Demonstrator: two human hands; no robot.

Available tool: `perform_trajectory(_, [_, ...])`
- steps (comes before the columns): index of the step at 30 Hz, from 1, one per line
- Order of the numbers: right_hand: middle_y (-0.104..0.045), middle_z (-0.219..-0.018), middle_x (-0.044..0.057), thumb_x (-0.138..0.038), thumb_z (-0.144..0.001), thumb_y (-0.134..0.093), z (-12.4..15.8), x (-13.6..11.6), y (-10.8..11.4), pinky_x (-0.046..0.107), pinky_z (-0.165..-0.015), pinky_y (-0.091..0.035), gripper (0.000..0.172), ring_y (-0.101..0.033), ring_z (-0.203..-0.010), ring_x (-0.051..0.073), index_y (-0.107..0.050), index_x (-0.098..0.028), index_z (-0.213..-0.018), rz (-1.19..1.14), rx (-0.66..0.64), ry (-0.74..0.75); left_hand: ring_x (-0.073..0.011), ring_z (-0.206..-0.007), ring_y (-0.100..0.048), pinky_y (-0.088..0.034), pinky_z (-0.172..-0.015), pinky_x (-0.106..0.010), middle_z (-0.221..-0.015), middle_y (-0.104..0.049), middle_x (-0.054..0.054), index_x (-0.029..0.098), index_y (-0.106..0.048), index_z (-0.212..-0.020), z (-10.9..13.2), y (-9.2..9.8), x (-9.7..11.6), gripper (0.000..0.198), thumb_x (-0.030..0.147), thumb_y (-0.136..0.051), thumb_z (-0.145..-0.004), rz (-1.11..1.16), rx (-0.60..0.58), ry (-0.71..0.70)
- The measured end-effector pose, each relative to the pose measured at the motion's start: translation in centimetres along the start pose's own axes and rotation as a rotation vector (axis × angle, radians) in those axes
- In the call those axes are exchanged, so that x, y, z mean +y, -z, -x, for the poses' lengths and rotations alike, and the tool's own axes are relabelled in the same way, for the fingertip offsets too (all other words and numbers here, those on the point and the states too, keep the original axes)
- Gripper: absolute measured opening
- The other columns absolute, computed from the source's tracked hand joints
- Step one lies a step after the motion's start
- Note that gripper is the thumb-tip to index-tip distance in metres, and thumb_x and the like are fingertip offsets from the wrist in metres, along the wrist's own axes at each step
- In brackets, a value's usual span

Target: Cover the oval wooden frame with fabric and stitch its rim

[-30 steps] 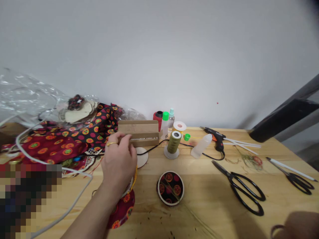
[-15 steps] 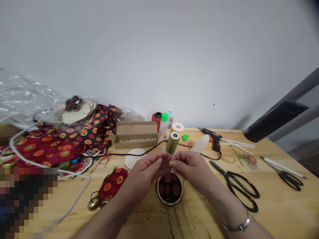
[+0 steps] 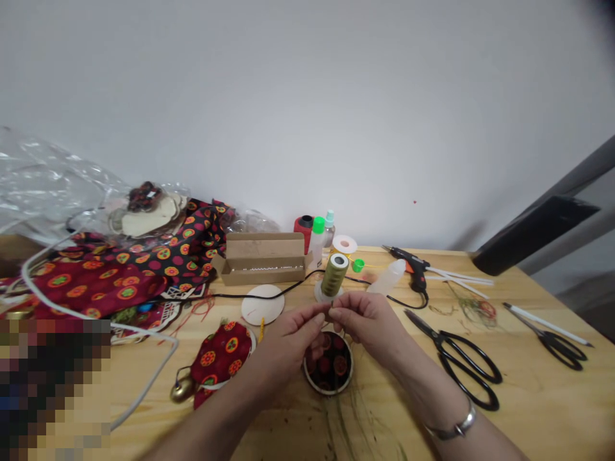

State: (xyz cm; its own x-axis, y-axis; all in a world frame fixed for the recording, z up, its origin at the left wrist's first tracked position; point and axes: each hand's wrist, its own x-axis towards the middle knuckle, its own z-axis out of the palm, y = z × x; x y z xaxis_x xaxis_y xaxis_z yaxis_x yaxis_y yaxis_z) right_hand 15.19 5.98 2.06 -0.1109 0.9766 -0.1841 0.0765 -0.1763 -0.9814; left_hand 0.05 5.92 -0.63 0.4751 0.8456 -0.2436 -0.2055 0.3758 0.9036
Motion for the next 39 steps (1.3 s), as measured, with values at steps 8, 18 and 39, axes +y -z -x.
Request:
perform_trajectory(8, [-0.053,-0.049,-0.004,-0.022,-0.069,-0.061,0.3,0.0,0.0,0.02,-0.043,-0.031,0.014,-0.041,-0.043,0.007,-0.057,-0.016,-0.058,0.012,-0.005,-0.002,-0.0152,-0.067,-0.057,-0.042,-0.061,-0.023,-0.068,-0.069,-0.001,0.02,-0.074,-0.087,0.3,-0.4,1.4,0.02,0.028,-0.063,-0.073,-0.298,0.139,-0.067])
perform_trajectory(18, [-0.049,-0.049,-0.005,-0.022,-0.069,-0.061,0.2,0.5,-0.1,0.019,-0.042,-0.032,0.013,-0.041,-0.044,0.007,-0.055,-0.016,-0.059,0.035,-0.012,0.025,-0.0073,-0.044,-0.049,-0.034,-0.044,-0.018,-0.058,-0.064,0.0,0.014,-0.071,-0.073,0.1,0.0,0.8,0.019,0.03,-0.072,-0.063,-0.005,0.115,0.114])
perform_trajectory(39, [-0.053,-0.054,-0.002,-0.032,-0.084,-0.051,0.7,0.2,1.3,0.023,-0.05,-0.032,0.029,-0.045,-0.054,0.011,-0.061,-0.017,-0.061,0.555,-0.053,0.245,-0.0017,-0.034,-0.022,-0.013,-0.035,-0.016,-0.037,-0.042,0.009,0.012,-0.066,-0.062,-0.3,0.4,1.3,0.019,0.03,-0.069,-0.064,-0.033,0.339,-0.025])
